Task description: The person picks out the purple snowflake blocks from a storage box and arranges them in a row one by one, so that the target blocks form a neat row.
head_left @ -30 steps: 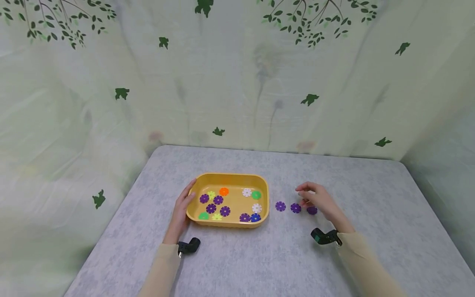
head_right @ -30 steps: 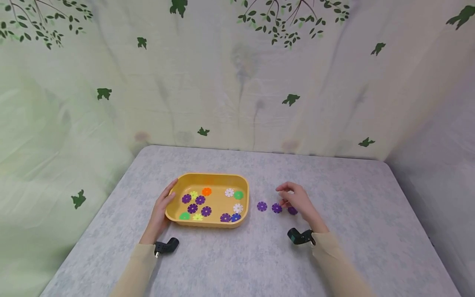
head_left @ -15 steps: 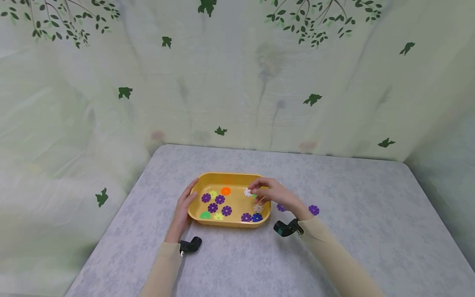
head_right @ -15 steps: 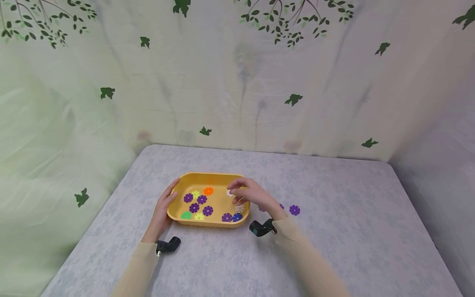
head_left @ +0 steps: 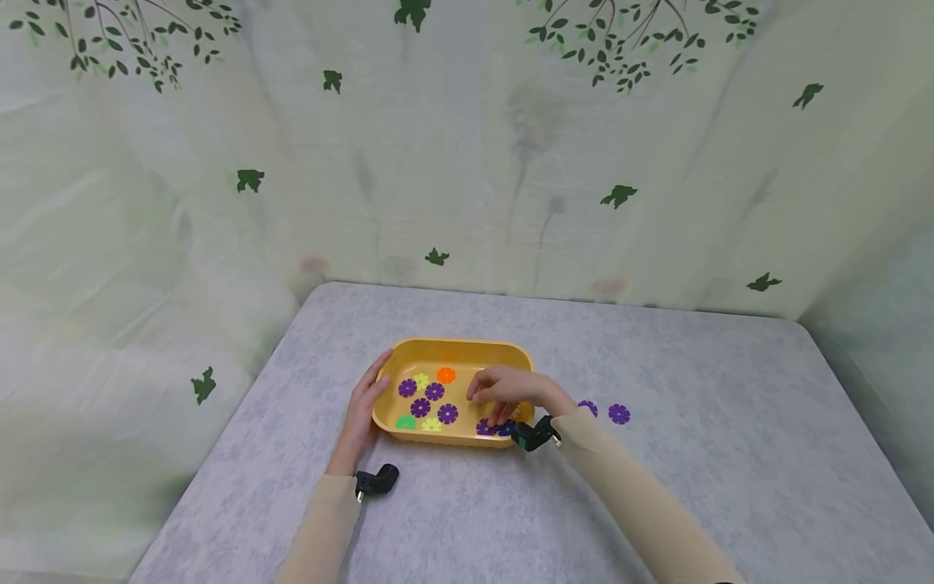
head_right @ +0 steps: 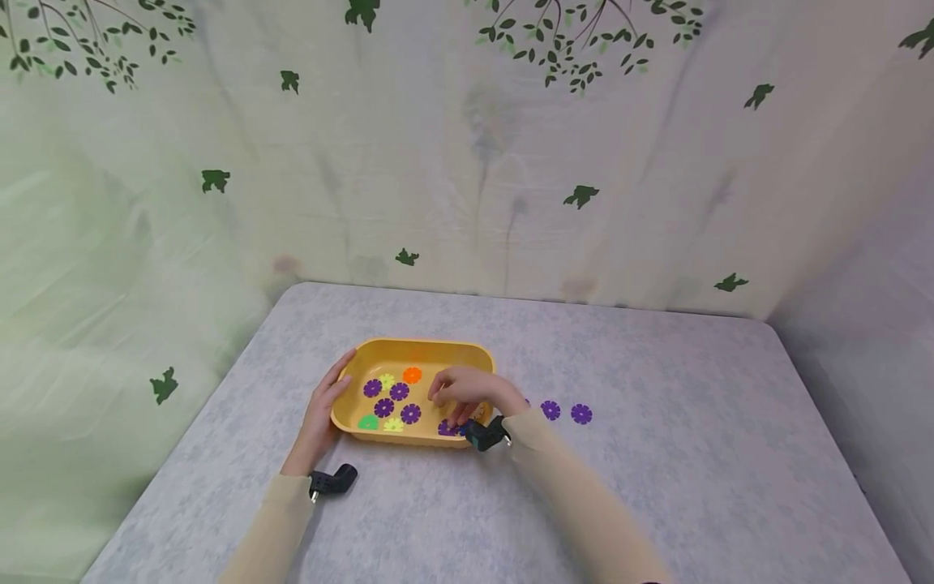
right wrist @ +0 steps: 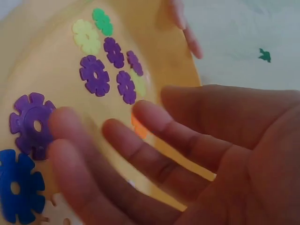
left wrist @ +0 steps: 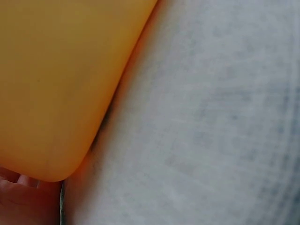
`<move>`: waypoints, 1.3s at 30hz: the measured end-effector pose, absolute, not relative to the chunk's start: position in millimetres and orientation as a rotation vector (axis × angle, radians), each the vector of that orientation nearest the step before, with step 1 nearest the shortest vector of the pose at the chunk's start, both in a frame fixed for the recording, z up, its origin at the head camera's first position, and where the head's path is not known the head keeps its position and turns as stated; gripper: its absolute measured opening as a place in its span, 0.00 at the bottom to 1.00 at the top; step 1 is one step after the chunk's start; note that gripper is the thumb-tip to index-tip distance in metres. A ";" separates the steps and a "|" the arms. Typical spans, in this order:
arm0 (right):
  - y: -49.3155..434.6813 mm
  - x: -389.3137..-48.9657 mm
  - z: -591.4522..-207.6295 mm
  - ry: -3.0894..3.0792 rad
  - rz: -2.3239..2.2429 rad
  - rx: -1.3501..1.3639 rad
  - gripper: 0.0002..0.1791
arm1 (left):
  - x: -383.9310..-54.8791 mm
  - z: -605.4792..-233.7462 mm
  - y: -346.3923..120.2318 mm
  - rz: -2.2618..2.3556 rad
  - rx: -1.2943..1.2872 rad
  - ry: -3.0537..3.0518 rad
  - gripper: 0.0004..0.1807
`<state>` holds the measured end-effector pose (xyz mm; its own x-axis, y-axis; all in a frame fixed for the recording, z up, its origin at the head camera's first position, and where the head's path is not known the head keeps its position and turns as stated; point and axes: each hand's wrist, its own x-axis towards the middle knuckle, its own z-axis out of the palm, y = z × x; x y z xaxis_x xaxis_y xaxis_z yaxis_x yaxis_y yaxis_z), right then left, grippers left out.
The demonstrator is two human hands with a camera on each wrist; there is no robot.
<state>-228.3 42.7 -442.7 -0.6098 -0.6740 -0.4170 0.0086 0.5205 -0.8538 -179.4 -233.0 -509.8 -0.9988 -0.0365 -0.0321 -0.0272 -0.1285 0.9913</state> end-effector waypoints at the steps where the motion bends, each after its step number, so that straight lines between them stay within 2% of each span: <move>1: 41.3 -227.8 -442.7 1.991 -1.086 -0.525 0.11 | -179.4 -509.5 -232.7 -2.353 0.077 -2.071 0.25; 7: 34.1 -227.4 -443.9 1.980 -0.979 -0.498 0.09 | -179.6 -509.3 -231.7 -2.343 0.071 -2.074 0.25; 18: 30.6 -234.6 -447.3 1.908 -1.127 -0.425 0.11 | -181.1 -511.0 -232.3 -2.345 0.050 -2.066 0.25; 39: 27.6 -233.5 -452.3 1.812 -1.056 -0.447 0.13 | -178.3 -509.0 -230.6 -2.314 0.083 -2.072 0.25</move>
<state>-233.5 27.6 -452.3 -0.4758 -0.6853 -0.5514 0.1418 0.5589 -0.8170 -178.3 -230.6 -509.0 -0.9980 -0.0612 -0.0165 -0.0096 -0.1104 0.9938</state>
